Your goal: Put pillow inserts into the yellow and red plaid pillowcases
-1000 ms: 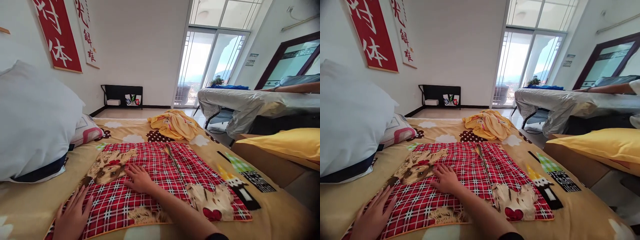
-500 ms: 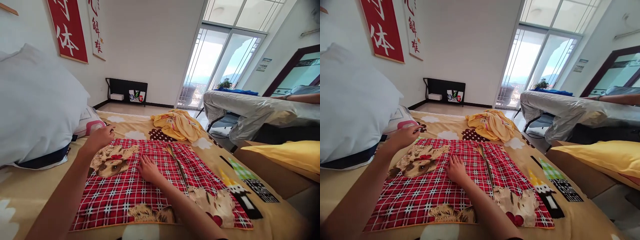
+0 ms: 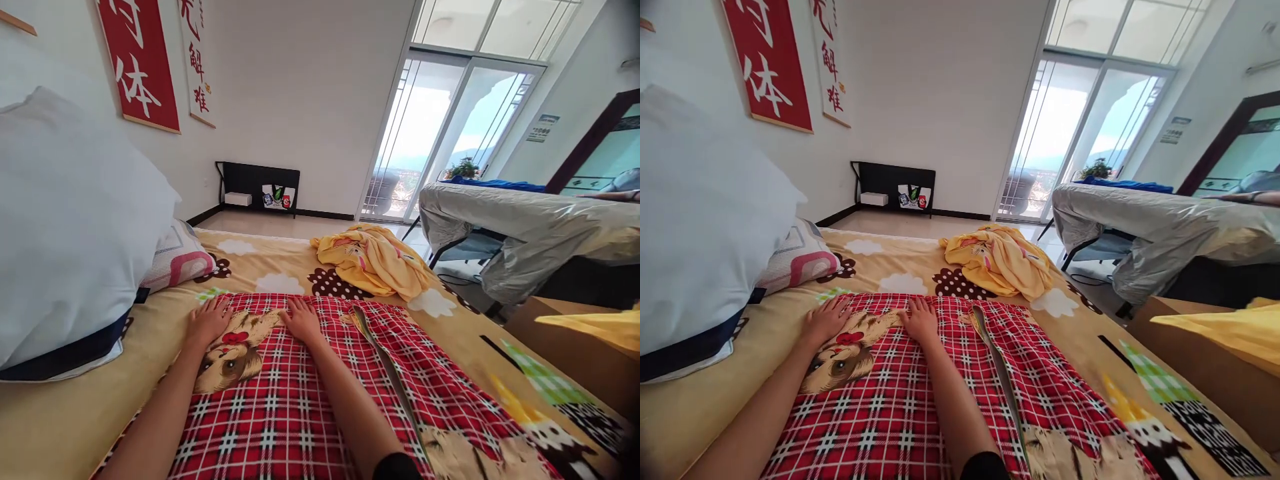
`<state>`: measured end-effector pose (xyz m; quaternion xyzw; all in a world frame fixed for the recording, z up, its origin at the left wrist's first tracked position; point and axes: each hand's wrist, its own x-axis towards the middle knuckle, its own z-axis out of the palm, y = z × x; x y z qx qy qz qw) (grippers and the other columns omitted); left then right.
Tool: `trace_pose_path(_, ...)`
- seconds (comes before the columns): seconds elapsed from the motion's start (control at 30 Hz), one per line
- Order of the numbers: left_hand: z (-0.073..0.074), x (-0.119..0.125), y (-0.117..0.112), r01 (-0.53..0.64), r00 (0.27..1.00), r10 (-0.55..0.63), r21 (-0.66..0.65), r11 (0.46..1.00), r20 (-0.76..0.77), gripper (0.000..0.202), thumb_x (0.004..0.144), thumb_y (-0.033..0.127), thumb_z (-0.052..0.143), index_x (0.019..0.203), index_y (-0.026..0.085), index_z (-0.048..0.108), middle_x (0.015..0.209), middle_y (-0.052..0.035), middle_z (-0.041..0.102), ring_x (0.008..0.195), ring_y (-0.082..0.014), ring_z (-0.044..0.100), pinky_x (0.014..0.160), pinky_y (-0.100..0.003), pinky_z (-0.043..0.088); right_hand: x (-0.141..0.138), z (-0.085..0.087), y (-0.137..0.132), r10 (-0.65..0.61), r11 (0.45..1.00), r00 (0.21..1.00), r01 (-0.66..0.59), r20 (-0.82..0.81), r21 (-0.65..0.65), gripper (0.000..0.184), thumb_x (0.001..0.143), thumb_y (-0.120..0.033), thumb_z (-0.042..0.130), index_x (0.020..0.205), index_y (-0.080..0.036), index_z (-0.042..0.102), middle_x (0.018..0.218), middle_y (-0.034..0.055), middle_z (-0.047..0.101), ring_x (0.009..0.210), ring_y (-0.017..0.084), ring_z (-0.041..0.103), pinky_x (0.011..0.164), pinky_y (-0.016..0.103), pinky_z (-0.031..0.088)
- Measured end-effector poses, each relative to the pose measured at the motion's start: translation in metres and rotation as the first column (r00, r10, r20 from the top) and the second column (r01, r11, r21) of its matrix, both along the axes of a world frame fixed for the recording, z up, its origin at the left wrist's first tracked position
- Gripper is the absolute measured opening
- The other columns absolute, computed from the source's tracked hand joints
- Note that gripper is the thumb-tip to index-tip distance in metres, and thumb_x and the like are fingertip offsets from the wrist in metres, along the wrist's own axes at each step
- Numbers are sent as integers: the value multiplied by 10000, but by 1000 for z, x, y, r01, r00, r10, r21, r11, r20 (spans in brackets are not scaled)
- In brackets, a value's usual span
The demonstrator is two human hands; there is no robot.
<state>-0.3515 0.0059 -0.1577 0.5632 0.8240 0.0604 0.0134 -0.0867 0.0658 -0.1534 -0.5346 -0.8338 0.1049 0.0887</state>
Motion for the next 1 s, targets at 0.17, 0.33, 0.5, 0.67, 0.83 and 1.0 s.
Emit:
trace_pose_path(0.17, -3, -6, 16, -82, 995, 84, -38, 996, 53, 588, 925, 553, 276, 1446, 313, 404, 1545, -86, 328, 1423, -322, 269, 1091, -603, 243, 81, -1, 18, -268, 963, 956, 268, 118, 22, 659, 972, -513, 185, 1482, -118, 320, 1545, 146, 292, 1434, 248, 237, 1142, 439, 169)
trace_pose_path(0.33, -4, -3, 19, -98, 995, 96, 86, 991, 37, 551, 935, 473, 278, 1395, 244, 478, 1485, -119, 425, 1383, -332, 327, 1082, -620, 228, 101, 11, 16, -317, 948, 925, 304, 207, 92, 615, 970, -401, 274, 1429, -6, 380, 1497, 239, 341, 1408, 300, 289, 1139, 463, 164)
trace_pose_path(0.5, 13, 16, 18, 124, 987, -92, 251, 960, -133, 459, 877, 194, 333, 1248, 132, 595, 1494, -154, 402, 1395, -292, 318, 1102, -558, 241, 25, 25, 4, -124, 986, 977, 103, 171, 128, 479, 913, -197, 367, 1343, -33, 496, 1441, 237, 431, 1381, 295, 341, 1132, 487, 171)
trace_pose_path(0.67, 14, 54, 21, 391, 920, -379, 177, 903, -102, 549, 852, 102, 307, 1367, 92, 498, 1470, -150, 441, 1385, -220, 362, 1134, -412, 253, -70, 8, -35, 169, 973, 984, -175, 49, 149, 477, 978, -362, 303, 1419, -213, 409, 1505, 67, 397, 1396, 160, 315, 1126, 358, 251)
trace_pose_path(0.83, -7, 51, 19, 417, 908, -416, -2, 909, 39, 522, 945, 290, 273, 1430, 191, 438, 1545, -91, 315, 1432, -244, 271, 1143, -500, 211, -27, -2, -18, 115, 987, 993, -115, 3, 114, 550, 980, -510, 245, 1459, -262, 355, 1536, 33, 344, 1415, 165, 282, 1154, 384, 200)
trace_pose_path(1.0, -4, 40, 18, 251, 967, -250, -9, 968, 42, 562, 942, 438, 334, 1470, 248, 369, 1564, -89, 268, 1447, -274, 227, 1136, -563, 173, 68, 5, 8, -141, 987, 989, 137, 48, 82, 636, 983, -510, 202, 1460, -120, 360, 1524, 175, 321, 1417, 280, 283, 1135, 518, 212)
